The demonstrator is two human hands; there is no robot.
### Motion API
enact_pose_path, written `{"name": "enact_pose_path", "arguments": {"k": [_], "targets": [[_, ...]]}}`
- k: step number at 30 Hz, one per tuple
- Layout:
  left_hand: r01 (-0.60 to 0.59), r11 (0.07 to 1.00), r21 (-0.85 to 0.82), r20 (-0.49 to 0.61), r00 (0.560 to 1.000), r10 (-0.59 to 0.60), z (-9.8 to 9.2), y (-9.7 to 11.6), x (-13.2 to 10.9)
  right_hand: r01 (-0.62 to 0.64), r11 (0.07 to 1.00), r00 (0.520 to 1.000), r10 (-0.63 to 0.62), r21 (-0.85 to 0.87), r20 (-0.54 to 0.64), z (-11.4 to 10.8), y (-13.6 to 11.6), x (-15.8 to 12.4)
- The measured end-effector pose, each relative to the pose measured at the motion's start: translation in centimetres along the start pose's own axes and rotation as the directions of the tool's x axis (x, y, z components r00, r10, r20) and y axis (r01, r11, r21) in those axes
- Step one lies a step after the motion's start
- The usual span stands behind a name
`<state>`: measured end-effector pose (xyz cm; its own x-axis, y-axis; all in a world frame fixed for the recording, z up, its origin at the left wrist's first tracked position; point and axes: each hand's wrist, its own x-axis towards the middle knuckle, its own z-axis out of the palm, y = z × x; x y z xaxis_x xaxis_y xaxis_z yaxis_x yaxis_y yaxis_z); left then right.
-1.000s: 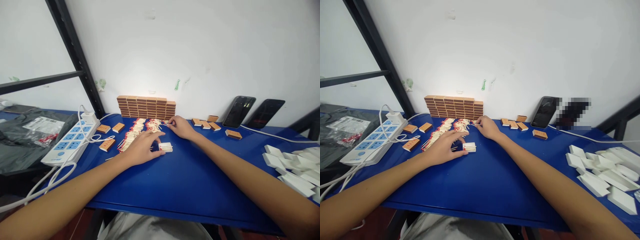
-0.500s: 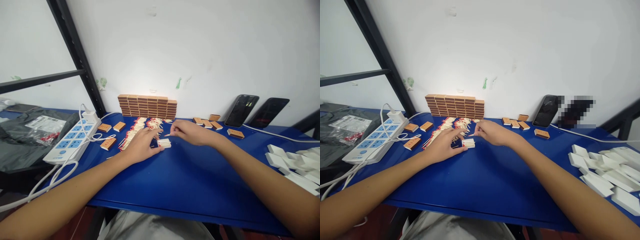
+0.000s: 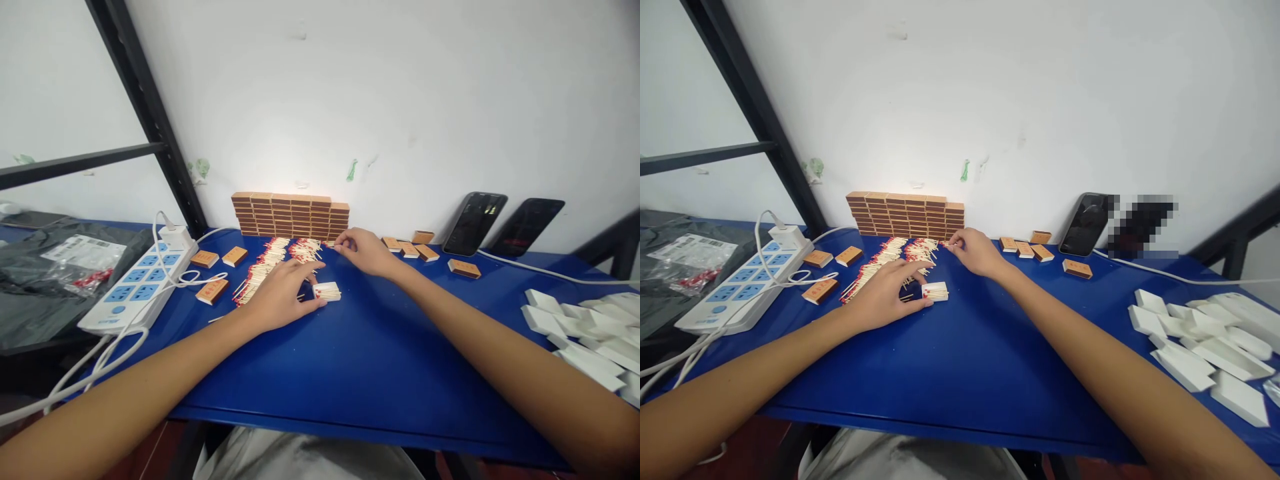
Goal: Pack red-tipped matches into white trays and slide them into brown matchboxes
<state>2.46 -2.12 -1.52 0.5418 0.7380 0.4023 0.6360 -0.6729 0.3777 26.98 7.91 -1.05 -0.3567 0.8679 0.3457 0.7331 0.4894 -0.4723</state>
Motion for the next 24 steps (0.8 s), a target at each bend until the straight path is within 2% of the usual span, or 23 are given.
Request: {"name": "enact_pose_path", "arguments": {"k": [4, 8, 18, 24], "targets": [[-0.009, 1.000, 0.000, -0.003, 1.000, 0.009, 0.1, -0.1, 0.0, 0.007, 0.992, 1.000, -0.006, -0.122, 0.004, 1.6, 2.4, 0.9], [-0.013, 1.000, 0.010, 0.002, 1.000, 0.013, 0.0, 0.0, 0.0, 0.055, 0.987, 0.998, -0.053, -0.150, 0.012, 2.0, 2.9, 0.6], [-0.005, 1.000, -0.006, 0.007, 1.000, 0.005, 0.0, -0.1, 0.0, -0.014, 0.990, 0.997, 0.023, -0.140, 0.068, 0.8, 2.9, -0.2], [0.006, 1.000, 0.002, 0.006, 1.000, -0.006, -0.1, -0.1, -0.1, 0.030, 0.988, 0.996, -0.016, -0.154, 0.092, -0.5, 2.3, -0.9]]}}
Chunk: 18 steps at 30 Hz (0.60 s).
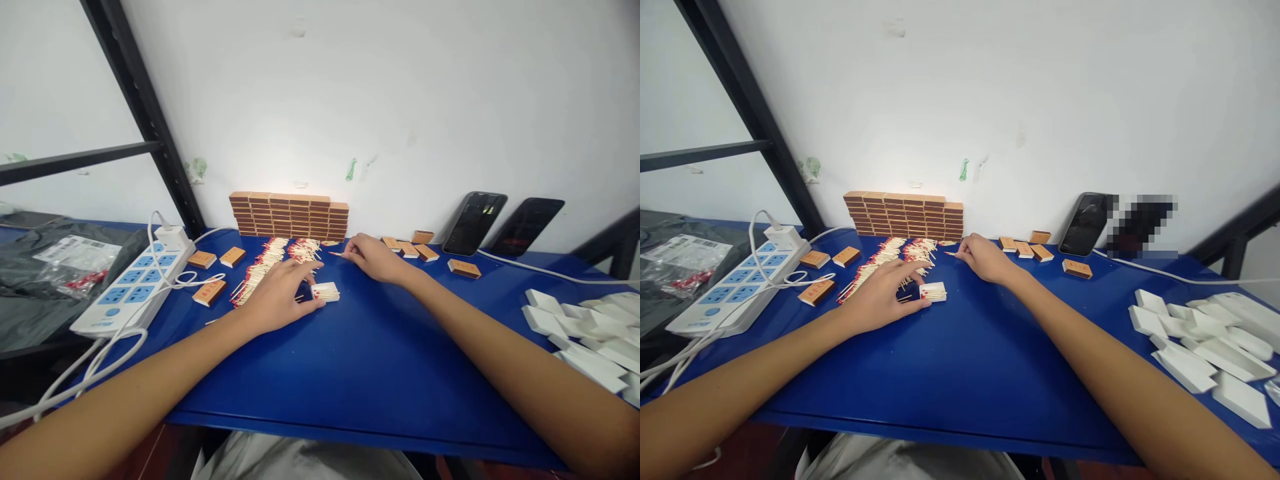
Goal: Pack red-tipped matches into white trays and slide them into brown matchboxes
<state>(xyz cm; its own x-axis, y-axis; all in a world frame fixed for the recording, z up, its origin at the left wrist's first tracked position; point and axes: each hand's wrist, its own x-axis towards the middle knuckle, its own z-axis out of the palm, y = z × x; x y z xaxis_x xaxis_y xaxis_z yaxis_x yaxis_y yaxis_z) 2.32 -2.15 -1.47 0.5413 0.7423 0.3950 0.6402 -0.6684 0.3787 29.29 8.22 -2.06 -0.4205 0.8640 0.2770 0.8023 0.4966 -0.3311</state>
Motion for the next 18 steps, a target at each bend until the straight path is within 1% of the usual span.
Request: {"name": "enact_pose_path", "arguments": {"k": [4, 6, 9, 12, 18], "targets": [[-0.007, 1.000, -0.003, -0.002, 1.000, 0.007, 0.1, 0.0, 0.0, 0.001, 0.999, 1.000, -0.001, -0.036, -0.013, 0.5, 0.2, 0.2], [-0.010, 1.000, 0.000, -0.006, 1.000, 0.010, 0.1, 0.0, 0.1, -0.002, 1.000, 1.000, 0.002, -0.028, -0.011, 1.0, 0.5, 0.4], [-0.002, 1.000, 0.002, 0.001, 1.000, 0.002, 0.0, 0.1, 0.1, 0.014, 1.000, 0.999, -0.013, 0.005, -0.043, 1.3, 0.9, 0.6], [0.002, 1.000, -0.001, 0.010, 1.000, -0.001, -0.1, 0.3, 0.1, 0.026, 0.999, 0.999, -0.025, 0.020, -0.041, 1.3, 1.0, 0.6], [0.014, 1.000, -0.010, 0.011, 1.000, -0.013, -0.3, 0.4, 0.1, 0.006, 1.000, 1.000, -0.006, 0.004, -0.008, 1.0, 0.6, 0.3]]}}
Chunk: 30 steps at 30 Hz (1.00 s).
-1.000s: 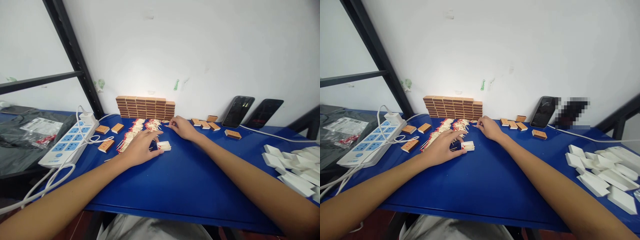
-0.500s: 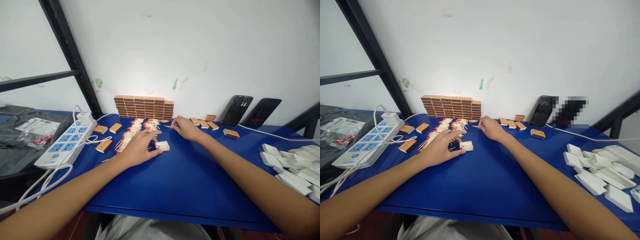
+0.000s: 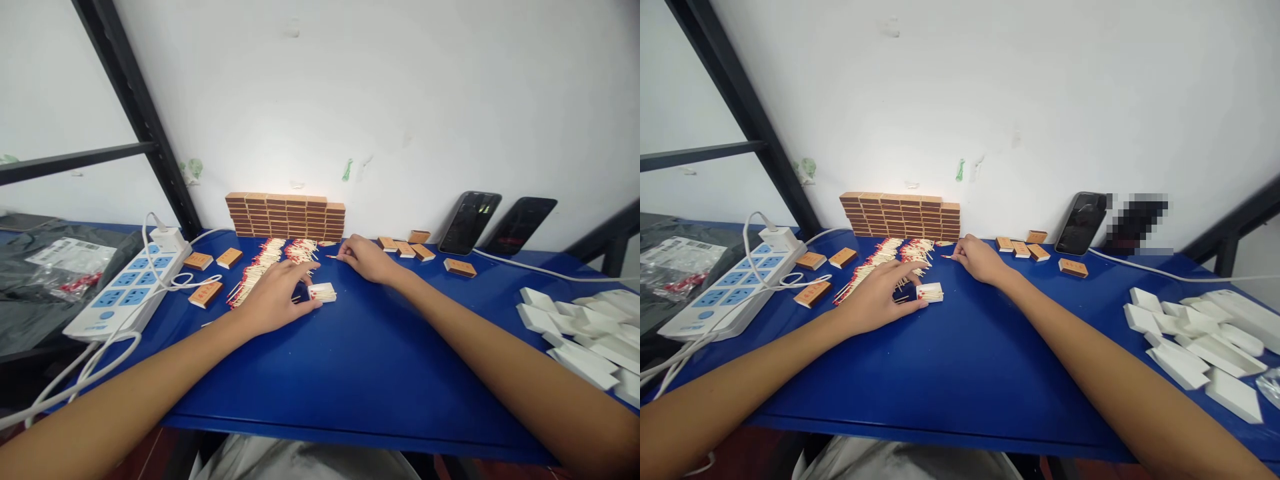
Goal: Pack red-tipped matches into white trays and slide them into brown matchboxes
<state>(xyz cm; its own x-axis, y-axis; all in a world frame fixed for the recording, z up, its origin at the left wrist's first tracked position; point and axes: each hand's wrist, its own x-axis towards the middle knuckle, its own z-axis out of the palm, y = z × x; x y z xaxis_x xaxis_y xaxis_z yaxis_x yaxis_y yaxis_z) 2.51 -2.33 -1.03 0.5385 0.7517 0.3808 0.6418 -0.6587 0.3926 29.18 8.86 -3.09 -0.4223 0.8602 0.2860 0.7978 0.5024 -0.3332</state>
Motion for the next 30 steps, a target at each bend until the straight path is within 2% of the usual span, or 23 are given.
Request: {"name": "enact_pose_path", "arguments": {"k": [17, 30], "targets": [[-0.005, 1.000, 0.009, 0.002, 1.000, 0.005, 0.1, -0.2, 0.0, -0.002, 1.000, 1.000, 0.002, 0.006, -0.010, -0.4, -0.3, -0.7], [0.015, 1.000, 0.009, 0.023, 1.000, -0.015, 0.0, -0.2, 0.0, 0.057, 0.998, 0.998, -0.057, 0.036, 0.007, -1.1, -0.3, -0.8]]}}
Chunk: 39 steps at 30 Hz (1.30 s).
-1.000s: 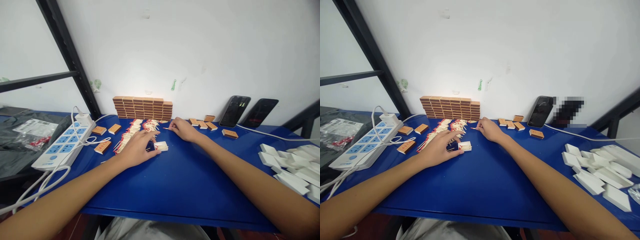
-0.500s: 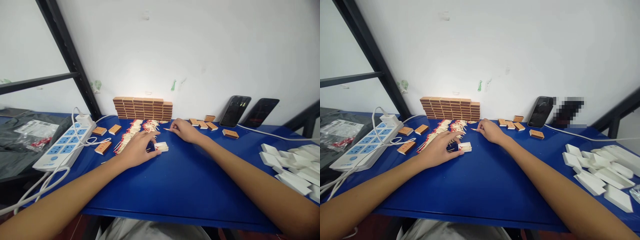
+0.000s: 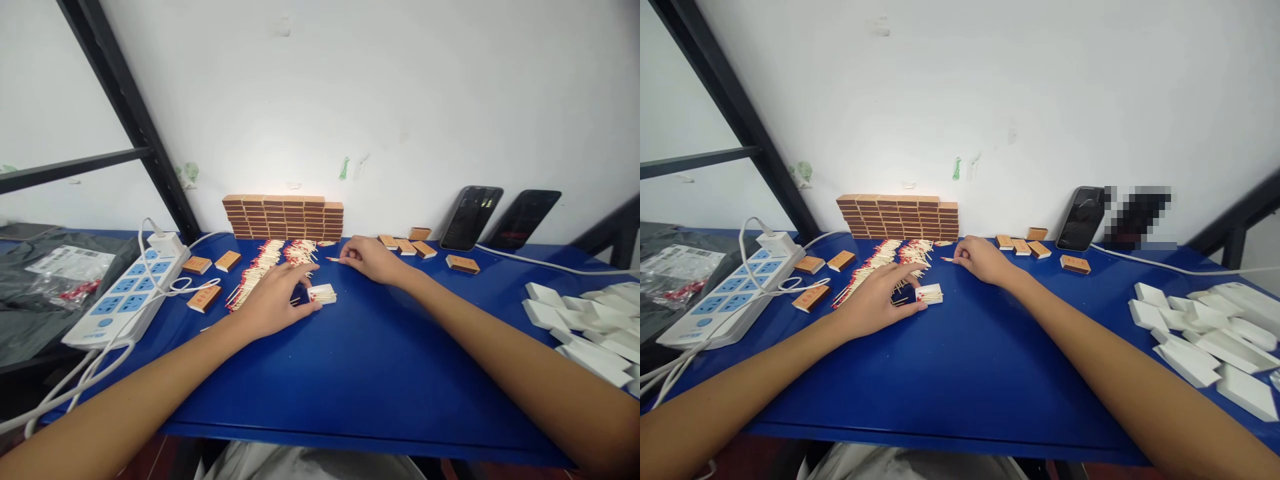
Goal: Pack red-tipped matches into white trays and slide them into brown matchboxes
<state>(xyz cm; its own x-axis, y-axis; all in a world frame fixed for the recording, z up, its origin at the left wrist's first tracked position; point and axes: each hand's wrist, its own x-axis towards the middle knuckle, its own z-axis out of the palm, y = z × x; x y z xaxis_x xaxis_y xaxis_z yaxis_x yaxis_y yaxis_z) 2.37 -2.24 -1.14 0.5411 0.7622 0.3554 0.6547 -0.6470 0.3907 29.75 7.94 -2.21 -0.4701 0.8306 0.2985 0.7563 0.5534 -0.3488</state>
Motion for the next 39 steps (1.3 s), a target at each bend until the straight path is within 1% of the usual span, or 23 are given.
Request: {"name": "enact_pose_path", "arguments": {"k": [5, 13, 16, 21, 25, 28, 31, 37, 39], "targets": [[0.004, 1.000, -0.003, -0.006, 1.000, -0.004, 0.1, 0.0, 0.0, 0.000, 1.000, 1.000, 0.000, 0.000, 0.014, -0.2, -0.1, -0.1], [-0.001, 1.000, -0.009, -0.026, 1.000, 0.001, 0.2, -0.3, -0.1, 0.032, 0.999, 0.999, -0.032, 0.017, -0.013, 0.0, 0.2, -0.3], [0.004, 1.000, -0.005, -0.021, 1.000, -0.004, 0.3, -0.3, -0.1, 0.013, 1.000, 1.000, -0.013, 0.021, -0.011, 0.0, 0.2, -0.2], [0.005, 1.000, -0.015, -0.025, 1.000, -0.006, 0.2, -0.3, -0.2, -0.066, 0.998, 0.996, 0.066, 0.001, 0.059, 0.0, 0.2, -0.2], [0.020, 1.000, -0.019, -0.035, 0.999, -0.020, 0.1, -0.3, -0.1, -0.031, 1.000, 0.995, 0.030, 0.001, 0.098, -0.5, -0.3, -0.5], [0.025, 1.000, -0.006, -0.046, 0.999, -0.025, 0.1, -0.4, -0.1, 0.006, 1.000, 0.996, -0.008, 0.014, 0.091, -1.0, -1.1, -0.7], [0.028, 1.000, 0.002, -0.061, 0.998, -0.028, 0.2, -0.6, -0.1, 0.005, 1.000, 0.995, -0.005, 0.006, 0.095, -1.3, -1.9, -1.0], [0.044, 0.999, -0.002, -0.057, 0.997, -0.044, 0.2, -0.8, -0.1, 0.010, 1.000, 0.979, -0.011, 0.007, 0.202, -1.4, -2.7, -1.2], [0.046, 0.999, -0.004, -0.056, 0.997, -0.046, 0.3, -0.9, -0.2, 0.019, 0.999, 0.980, -0.024, 0.027, 0.200, -1.5, -2.7, -1.3]]}}
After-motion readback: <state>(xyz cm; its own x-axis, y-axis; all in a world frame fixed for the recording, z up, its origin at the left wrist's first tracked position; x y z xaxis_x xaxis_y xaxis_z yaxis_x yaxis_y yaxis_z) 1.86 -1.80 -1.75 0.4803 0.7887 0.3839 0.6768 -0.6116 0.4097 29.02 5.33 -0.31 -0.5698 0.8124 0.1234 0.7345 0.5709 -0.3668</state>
